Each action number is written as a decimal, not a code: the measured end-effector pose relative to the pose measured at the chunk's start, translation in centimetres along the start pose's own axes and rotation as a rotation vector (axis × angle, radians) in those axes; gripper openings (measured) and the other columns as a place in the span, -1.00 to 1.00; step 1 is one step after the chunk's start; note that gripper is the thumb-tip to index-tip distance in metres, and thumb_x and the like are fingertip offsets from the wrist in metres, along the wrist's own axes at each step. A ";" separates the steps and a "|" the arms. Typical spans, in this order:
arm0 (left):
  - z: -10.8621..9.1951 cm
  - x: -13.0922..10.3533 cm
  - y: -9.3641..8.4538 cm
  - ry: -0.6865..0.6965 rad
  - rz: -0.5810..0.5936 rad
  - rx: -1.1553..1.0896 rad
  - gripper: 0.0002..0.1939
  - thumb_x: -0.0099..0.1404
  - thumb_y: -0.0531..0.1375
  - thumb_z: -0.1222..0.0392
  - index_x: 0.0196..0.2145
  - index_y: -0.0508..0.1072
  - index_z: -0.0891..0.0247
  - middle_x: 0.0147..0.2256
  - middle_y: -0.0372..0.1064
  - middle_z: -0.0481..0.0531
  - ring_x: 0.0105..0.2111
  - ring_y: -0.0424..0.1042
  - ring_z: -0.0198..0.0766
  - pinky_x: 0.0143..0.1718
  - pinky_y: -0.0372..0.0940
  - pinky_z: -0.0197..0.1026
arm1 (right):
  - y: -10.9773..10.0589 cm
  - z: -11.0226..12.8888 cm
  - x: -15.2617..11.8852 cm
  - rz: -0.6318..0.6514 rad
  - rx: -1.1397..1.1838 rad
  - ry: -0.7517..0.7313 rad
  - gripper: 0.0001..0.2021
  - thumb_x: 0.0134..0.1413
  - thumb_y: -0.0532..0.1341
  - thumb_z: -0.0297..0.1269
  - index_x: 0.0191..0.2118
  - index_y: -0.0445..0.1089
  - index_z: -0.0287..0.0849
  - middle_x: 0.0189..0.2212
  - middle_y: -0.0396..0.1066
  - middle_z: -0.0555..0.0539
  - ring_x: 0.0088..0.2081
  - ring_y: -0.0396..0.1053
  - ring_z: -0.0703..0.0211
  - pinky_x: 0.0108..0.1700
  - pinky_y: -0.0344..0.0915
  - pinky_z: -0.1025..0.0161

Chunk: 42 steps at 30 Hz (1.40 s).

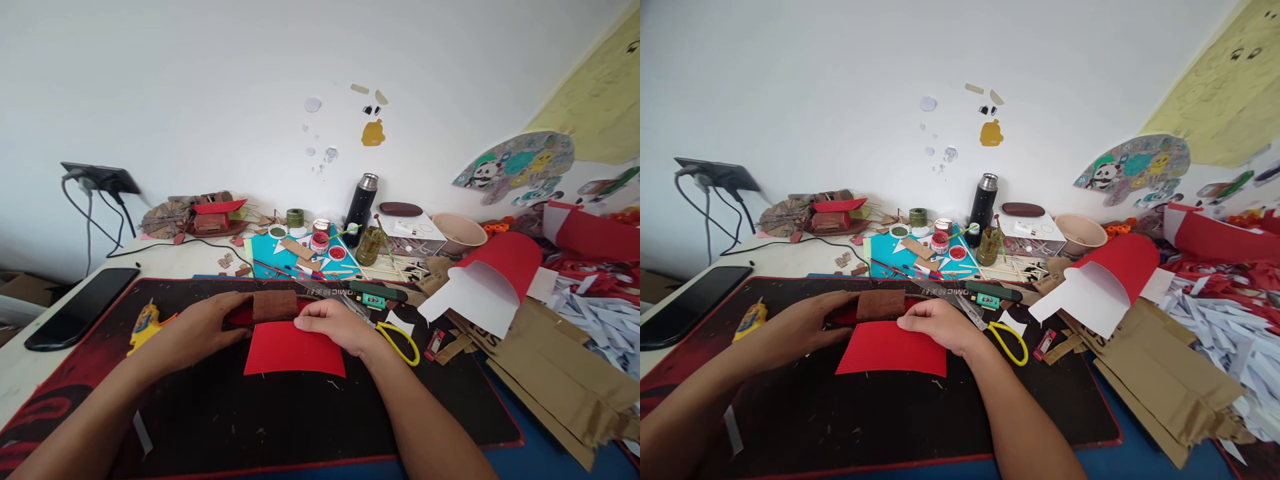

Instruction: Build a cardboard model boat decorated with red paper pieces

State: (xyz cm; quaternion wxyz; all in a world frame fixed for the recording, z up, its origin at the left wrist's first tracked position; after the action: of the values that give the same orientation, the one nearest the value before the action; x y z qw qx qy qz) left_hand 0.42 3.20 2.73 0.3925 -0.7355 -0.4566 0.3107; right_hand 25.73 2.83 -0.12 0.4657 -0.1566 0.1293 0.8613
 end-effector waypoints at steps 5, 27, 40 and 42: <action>0.9 1.6 0.3 0.009 -0.100 0.030 -0.41 0.28 0.22 -0.13 0.16 0.56 0.20 0.09 0.58 0.26 0.11 0.50 0.23 0.17 0.38 0.15 | -0.2 0.0 0.2 -0.046 0.033 -0.029 -0.72 0.02 0.49 -0.01 -0.33 0.61 -0.12 -0.38 0.56 0.01 -0.35 0.43 0.17 -0.29 0.23 0.27; -6.5 0.3 -0.2 0.037 0.013 -0.111 -0.62 0.42 0.13 -0.08 -0.03 0.68 0.05 0.03 0.65 0.05 0.02 0.58 0.05 0.08 0.41 -0.05 | 0.9 1.0 0.2 -0.069 -0.295 -0.278 -0.80 0.29 0.31 -0.16 -0.28 0.59 -0.16 -0.40 0.52 0.02 -0.36 0.38 0.20 -0.30 0.21 0.29; -7.4 0.8 0.3 -0.027 0.143 -0.076 -0.67 0.37 0.12 -0.04 -0.17 0.66 0.05 -0.14 0.68 0.00 -0.15 0.60 -0.02 -0.13 0.35 -0.13 | 1.7 1.6 -0.2 -0.078 -0.468 -0.336 -0.83 0.32 0.29 -0.21 -0.23 0.63 -0.12 -0.33 0.59 0.01 -0.30 0.45 0.17 -0.26 0.24 0.29; -7.6 0.8 0.4 -0.027 0.158 -0.073 -0.69 0.36 0.11 -0.02 -0.21 0.64 0.06 -0.18 0.66 -0.01 -0.19 0.59 -0.03 -0.16 0.33 -0.13 | 1.9 1.5 -0.2 -0.073 -0.475 -0.332 -0.83 0.32 0.29 -0.21 -0.23 0.64 -0.12 -0.33 0.59 0.01 -0.30 0.45 0.17 -0.27 0.23 0.29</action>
State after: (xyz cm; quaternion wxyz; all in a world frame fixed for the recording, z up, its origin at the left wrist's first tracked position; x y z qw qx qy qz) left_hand 7.15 1.57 6.09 0.3336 -0.7786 -0.4136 0.3338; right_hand 24.01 2.22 1.47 0.4615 -0.1224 -0.1597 0.8640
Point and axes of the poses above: each hand's wrist, its own x-axis towards the middle knuckle, its own y-axis out of the palm, z = x × y, the point moved 5 cm from there along x, towards the middle knuckle
